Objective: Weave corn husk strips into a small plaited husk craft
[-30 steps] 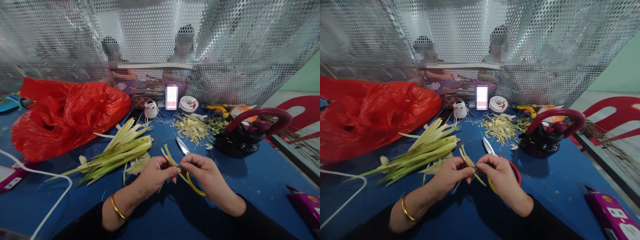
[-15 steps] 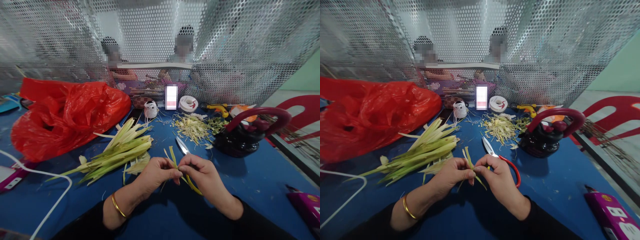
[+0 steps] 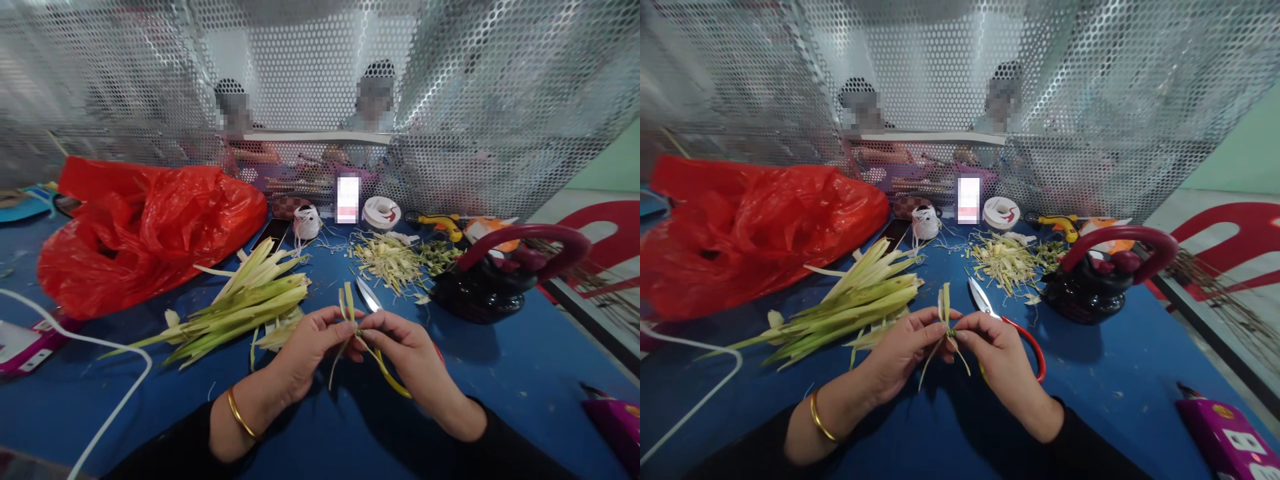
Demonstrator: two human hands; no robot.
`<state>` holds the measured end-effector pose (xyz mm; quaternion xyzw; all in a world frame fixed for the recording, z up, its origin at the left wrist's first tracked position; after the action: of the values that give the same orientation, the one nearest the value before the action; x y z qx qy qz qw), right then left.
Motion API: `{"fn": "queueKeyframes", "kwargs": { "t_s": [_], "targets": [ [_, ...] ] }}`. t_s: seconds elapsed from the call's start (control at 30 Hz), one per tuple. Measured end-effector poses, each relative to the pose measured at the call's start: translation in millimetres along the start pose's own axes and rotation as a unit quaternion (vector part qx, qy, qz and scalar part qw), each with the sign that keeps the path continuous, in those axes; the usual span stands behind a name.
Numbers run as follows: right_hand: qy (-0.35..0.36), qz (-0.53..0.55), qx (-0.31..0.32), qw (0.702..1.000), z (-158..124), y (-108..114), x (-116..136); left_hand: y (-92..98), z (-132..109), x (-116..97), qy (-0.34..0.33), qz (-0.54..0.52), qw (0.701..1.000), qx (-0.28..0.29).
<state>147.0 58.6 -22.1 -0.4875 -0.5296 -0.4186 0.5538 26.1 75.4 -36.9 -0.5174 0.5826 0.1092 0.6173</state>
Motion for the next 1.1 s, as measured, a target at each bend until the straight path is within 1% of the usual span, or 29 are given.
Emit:
{"fn": "queueKeyframes", "kwargs": {
  "t_s": [0.07,0.2,0.4,0.6,0.7,0.8,0.87,1.0,1.1],
  "targets": [
    [-0.002,0.003,0.003,1.0,0.8,-0.7,-2.9,0.4,-0.3,2.9,0.002,-0.023,1.0,-0.014],
    [-0.019,0.008,-0.003,1.0,1.8,-0.5,-12.8,1.8,-3.1,-1.9,-0.036,0.002,0.998,-0.057],
    [-0.016,0.005,0.008,1.0,0.5,0.0,-21.8,4.0,-4.8,-1.4,-0.023,0.041,0.995,-0.089],
    [-0.019,-0.033,-0.008,0.999,2.0,4.0,-23.2,9.5,-4.0,0.1,-0.025,0.056,0.992,-0.109],
    [-0.017,-0.027,-0.012,0.999,3.9,4.8,-23.2,11.2,-2.3,2.5,-0.008,0.042,0.994,-0.098],
    [-0.012,-0.031,-0.022,0.999,5.0,6.4,-24.0,7.3,-0.9,5.0,0.014,0.032,0.998,-0.054],
    [-0.014,-0.027,-0.021,0.999,5.1,6.3,-27.2,4.9,-1.4,5.1,0.018,0.032,0.999,-0.037],
    [-0.016,-0.003,0.007,1.0,4.4,1.9,-34.5,4.2,-3.1,5.2,0.019,0.019,0.998,-0.048],
    [-0.011,-0.018,0.003,1.0,3.1,2.6,-33.1,3.4,-2.4,4.9,0.014,0.01,0.999,-0.047]
  ]
}}
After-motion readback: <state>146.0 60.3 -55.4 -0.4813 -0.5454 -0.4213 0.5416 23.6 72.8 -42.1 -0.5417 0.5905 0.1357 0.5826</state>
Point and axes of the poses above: each hand's wrist, its own z-axis towards the middle knuckle, its own y-axis out of the back of the hand, x = y × z, the point moved 7 cm from there along z, towards the middle knuckle, and after that the axes turned 7 degrees about x, right-handed, at the moved point
